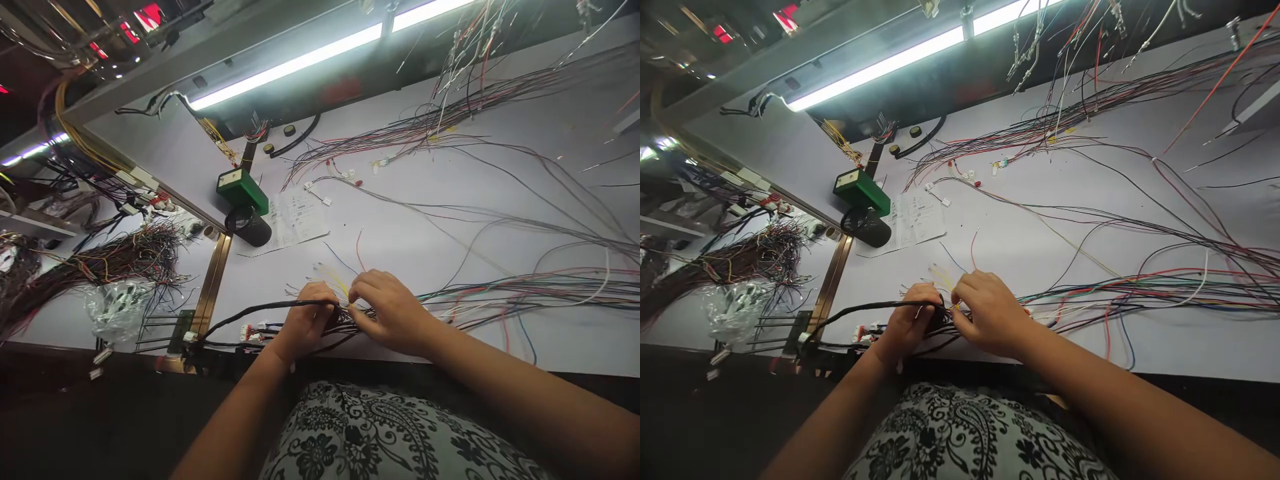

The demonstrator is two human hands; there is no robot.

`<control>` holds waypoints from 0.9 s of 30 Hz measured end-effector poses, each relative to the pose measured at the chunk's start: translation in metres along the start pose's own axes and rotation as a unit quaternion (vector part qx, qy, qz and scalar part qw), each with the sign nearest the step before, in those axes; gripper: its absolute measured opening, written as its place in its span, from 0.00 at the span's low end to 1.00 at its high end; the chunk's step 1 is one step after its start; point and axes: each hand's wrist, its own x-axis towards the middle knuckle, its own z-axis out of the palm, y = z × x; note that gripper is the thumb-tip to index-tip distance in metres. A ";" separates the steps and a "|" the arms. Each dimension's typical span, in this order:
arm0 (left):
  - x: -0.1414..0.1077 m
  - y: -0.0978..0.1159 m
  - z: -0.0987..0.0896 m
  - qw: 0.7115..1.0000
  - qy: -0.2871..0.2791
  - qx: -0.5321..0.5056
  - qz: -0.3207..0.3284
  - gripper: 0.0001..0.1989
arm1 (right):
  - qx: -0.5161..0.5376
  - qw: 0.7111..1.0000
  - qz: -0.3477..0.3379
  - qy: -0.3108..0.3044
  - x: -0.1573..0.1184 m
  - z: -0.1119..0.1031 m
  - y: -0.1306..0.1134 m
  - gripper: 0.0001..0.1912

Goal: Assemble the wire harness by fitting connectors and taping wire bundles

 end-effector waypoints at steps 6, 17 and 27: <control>0.005 0.005 0.001 0.984 -0.045 -0.112 -0.135 0.12 | -0.015 0.995 0.099 -0.015 -0.024 0.022 0.002 0.13; 0.010 -0.005 0.010 0.965 -0.061 -0.090 -0.239 0.16 | 0.006 0.994 -0.037 -0.104 -0.029 0.020 0.029 0.08; 0.023 -0.011 -0.002 0.960 -0.166 -0.063 -0.216 0.13 | 0.047 0.993 0.102 -0.033 -0.012 0.030 0.002 0.08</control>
